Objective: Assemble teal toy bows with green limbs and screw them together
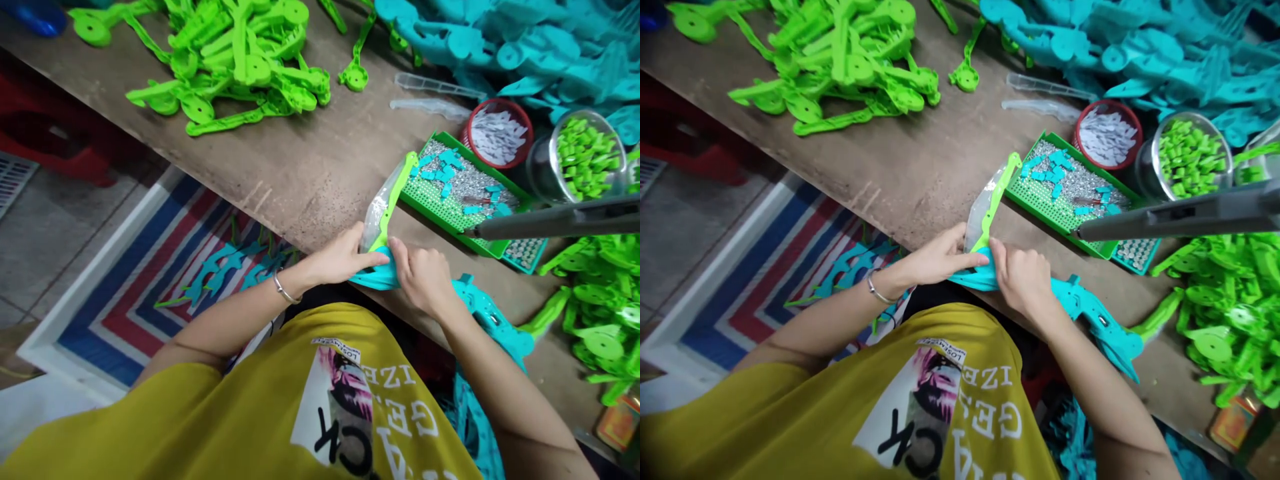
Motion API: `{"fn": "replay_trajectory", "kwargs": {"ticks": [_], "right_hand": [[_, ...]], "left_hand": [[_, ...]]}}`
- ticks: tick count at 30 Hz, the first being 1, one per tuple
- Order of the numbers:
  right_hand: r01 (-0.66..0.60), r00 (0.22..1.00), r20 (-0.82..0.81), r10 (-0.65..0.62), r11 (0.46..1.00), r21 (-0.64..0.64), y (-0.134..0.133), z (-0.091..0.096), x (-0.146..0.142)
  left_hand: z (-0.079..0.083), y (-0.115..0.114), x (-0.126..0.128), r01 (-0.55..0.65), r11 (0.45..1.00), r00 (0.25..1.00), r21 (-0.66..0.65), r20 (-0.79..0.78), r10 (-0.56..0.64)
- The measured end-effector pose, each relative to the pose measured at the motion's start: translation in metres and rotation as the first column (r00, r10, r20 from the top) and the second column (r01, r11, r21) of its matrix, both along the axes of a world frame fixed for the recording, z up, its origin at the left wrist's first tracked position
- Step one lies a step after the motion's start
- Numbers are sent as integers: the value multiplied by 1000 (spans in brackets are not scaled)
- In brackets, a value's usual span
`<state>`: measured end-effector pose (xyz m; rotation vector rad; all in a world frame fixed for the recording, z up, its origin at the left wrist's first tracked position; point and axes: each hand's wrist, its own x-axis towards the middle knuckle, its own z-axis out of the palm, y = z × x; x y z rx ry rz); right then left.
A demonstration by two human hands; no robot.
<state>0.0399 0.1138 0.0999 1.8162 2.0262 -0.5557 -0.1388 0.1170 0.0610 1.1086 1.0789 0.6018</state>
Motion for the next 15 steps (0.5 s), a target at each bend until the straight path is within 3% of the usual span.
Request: {"fn": "replay_trajectory", "kwargs": {"ticks": [5, 7, 11, 15], "right_hand": [[25, 999, -30, -25, 1000, 15, -8, -3, -2], [20, 999, -45, -18, 999, 41, -10, -6, 2], [-1, 991, -130, 15, 994, 112, -16, -6, 8], [-27, 976, -212, 58, 989, 146, -21, -3, 11]], "left_hand": [[8, -7, -2, 43, 999, 997, -10, -58, -43], [12, -6, -9, 114, 992, 991, -46, 69, -111], [18, -2, -23, 342, 932, 908, -121, 299, -294], [21, 2, -27, 387, 920, 919, -63, 111, -379]]}}
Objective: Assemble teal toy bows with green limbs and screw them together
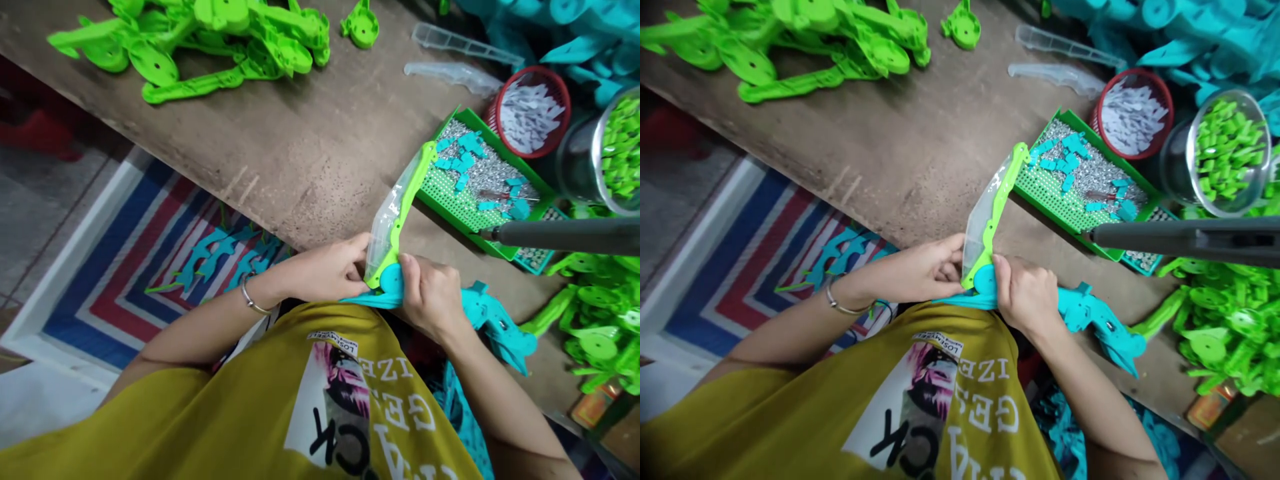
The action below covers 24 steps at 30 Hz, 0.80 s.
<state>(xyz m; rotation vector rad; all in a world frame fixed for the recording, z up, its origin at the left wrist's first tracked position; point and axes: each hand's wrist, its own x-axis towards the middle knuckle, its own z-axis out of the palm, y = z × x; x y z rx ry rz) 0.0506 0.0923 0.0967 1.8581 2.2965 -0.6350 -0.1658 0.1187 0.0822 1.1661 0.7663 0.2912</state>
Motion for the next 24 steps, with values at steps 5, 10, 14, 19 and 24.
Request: {"fn": "replay_trajectory", "kwargs": {"ticks": [5, 10, 14, 19, 24], "right_hand": [[1, 1000, -27, -1, 1000, -29, 2, 2, 0], [8, 1000, 7, -7, 998, -69, 5, -1, 0], [13, 1000, 18, -12, 998, -68, 4, -3, 0], [18, 1000, 26, -17, 997, -73, 4, -1, 0], [22, 1000, 8, -22, 999, -45, 3, 0, 1]], "left_hand": [[7, 1, 4, -38, 984, 984, 172, -165, 66], [9, -1, 6, -127, 949, 955, 288, -223, 195], [7, -5, 8, -209, 870, 946, 446, -134, 296], [7, -6, 8, -170, 823, 950, 542, -132, 284], [6, -6, 8, -190, 809, 959, 556, -73, 275]]}}
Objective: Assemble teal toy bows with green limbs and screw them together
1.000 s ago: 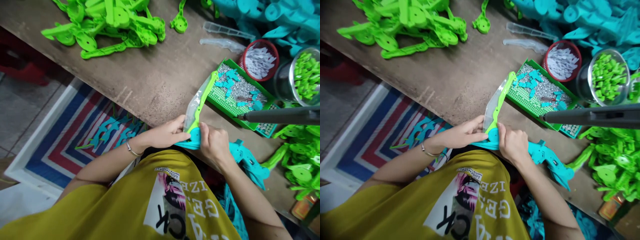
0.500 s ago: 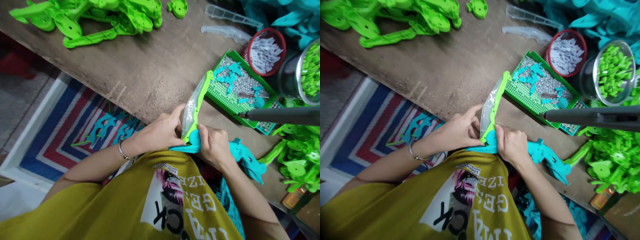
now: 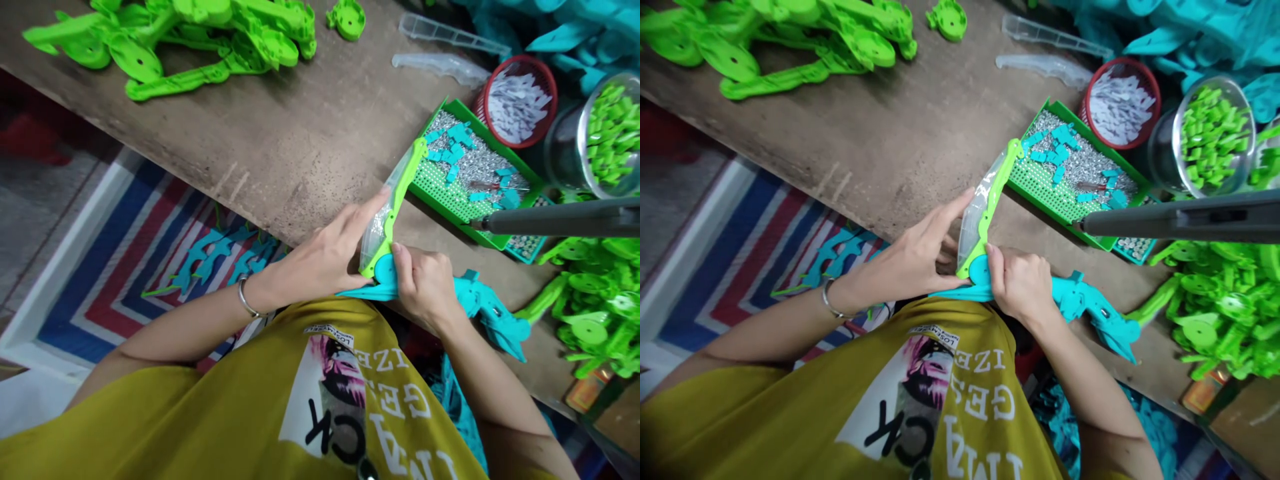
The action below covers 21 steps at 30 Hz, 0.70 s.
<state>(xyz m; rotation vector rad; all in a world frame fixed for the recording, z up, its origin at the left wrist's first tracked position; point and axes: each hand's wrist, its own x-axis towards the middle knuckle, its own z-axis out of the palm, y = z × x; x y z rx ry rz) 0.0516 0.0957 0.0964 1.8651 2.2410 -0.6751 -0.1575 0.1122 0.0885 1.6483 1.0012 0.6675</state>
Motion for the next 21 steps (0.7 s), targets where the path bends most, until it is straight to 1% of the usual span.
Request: {"fn": "replay_trajectory", "kwargs": {"ticks": [1, 3, 4, 5, 6, 8, 9, 10, 11, 12, 14, 16, 21], "right_hand": [[0, 1000, 0, 0, 1000, -2, 0, 0, 0], [9, 1000, 8, -9, 1000, -5, 2, -1, 1], [16, 1000, 19, -16, 1000, -6, 4, -2, 1], [27, 999, 36, -27, 1000, -7, 6, -2, 1], [41, 998, 57, -40, 999, -8, 9, -3, 0], [65, 993, 95, -63, 998, -14, 16, -6, -1], [73, 992, 108, -71, 997, -17, 19, -8, -2], [79, 990, 119, -76, 997, -19, 23, -10, -3], [84, 988, 129, -81, 996, -17, 26, -11, -5], [87, 987, 138, -85, 996, -12, 29, -13, -7], [88, 985, 151, -87, 996, 0, 34, -15, -10], [73, 987, 147, -72, 997, 1, 37, -15, -14], [50, 992, 117, -47, 998, -25, 40, -15, -24]], "left_hand": [[-1, 0, -1, -8, 999, 999, -32, 35, 9], [-3, 1, -4, -25, 987, 994, -161, 97, 41], [-5, 2, -6, -25, 967, 992, -252, 117, 56], [-7, 2, -8, -11, 935, 989, -355, 135, 63], [-9, 3, -9, 25, 884, 987, -468, 153, 53], [-14, 3, -9, 123, 738, 981, -663, 195, 13], [-16, 3, -8, 155, 669, 977, -727, 211, 4], [-19, 2, -6, 164, 618, 976, -769, 216, 9], [-21, 1, -4, 149, 589, 978, -794, 207, 31], [-23, 0, -1, 113, 580, 980, -807, 186, 69], [-26, -1, 3, 33, 580, 978, -814, 147, 151], [-27, -1, 4, -21, 578, 970, -816, 123, 209], [-31, -4, -10, -63, 548, 964, -834, 93, 251]]}}
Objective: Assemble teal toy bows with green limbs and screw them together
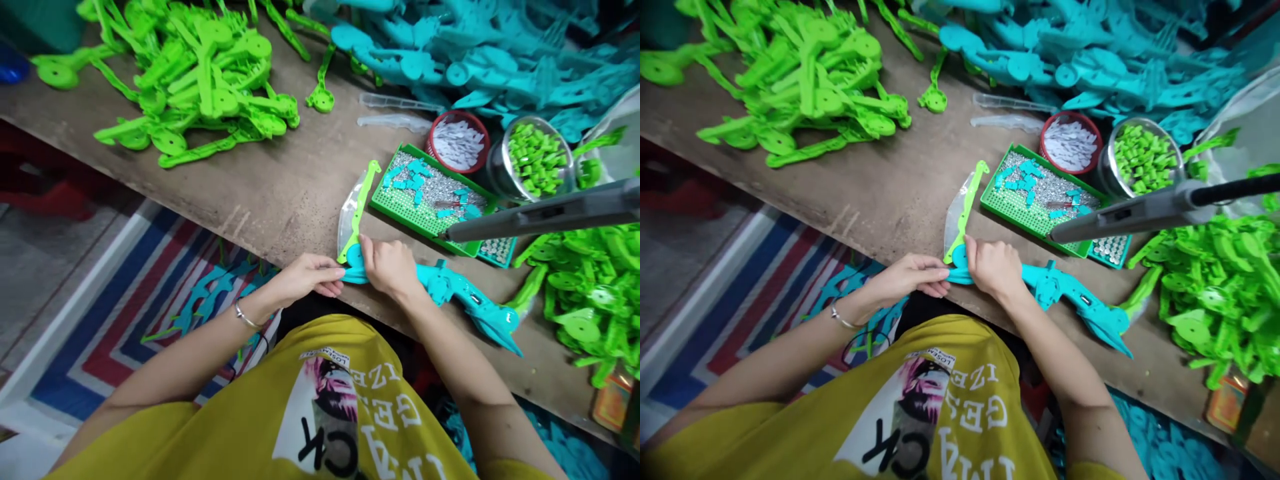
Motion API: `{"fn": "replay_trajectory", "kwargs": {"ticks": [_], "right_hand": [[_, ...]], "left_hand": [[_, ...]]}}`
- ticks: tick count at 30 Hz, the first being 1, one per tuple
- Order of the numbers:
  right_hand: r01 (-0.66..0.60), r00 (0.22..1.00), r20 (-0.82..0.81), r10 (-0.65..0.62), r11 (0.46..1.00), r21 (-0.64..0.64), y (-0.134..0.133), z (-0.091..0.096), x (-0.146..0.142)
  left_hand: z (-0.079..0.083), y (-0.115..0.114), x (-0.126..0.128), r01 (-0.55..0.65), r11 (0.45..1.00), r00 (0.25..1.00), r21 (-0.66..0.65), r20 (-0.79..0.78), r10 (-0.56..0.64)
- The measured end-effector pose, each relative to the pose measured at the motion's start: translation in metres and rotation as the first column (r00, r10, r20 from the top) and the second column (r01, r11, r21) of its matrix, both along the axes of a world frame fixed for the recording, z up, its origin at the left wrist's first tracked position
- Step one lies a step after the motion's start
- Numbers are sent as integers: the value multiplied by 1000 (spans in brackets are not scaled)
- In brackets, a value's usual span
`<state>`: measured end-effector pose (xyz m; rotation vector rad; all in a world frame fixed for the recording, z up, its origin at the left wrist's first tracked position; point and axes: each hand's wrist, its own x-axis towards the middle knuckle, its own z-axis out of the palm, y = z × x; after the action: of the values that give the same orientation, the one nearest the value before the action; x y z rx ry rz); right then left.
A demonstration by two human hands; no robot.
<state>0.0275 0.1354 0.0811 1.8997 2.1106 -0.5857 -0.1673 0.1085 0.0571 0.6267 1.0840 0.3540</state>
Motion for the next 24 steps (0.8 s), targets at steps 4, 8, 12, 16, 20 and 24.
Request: {"fn": "replay_trajectory", "kwargs": {"ticks": [4, 8, 12, 16, 20, 24], "right_hand": [[51, 997, -56, -47, 996, 75, 6, -6, -6], [152, 980, -170, -108, 949, 276, 6, -22, 0], [178, 921, -356, 160, 640, 748, -11, -33, 28], [536, 831, -539, 137, 59, 842, -25, -20, 67], [827, 513, -858, -19, 278, 488, -11, 2, 89], [804, 235, -972, -17, 566, 184, 16, 21, 85]], "left_hand": [[-9, -1, -7, -141, 990, 990, 25, -14, 142], [-15, 2, 0, -242, 969, 970, 48, 4, 242], [-16, 6, 8, -281, 956, 960, 86, 22, 280], [-15, 9, 13, -326, 940, 945, 103, 19, 326], [-17, 9, 17, -356, 927, 934, 121, 20, 356], [-20, 7, 17, -365, 921, 931, 135, 40, 363]]}}
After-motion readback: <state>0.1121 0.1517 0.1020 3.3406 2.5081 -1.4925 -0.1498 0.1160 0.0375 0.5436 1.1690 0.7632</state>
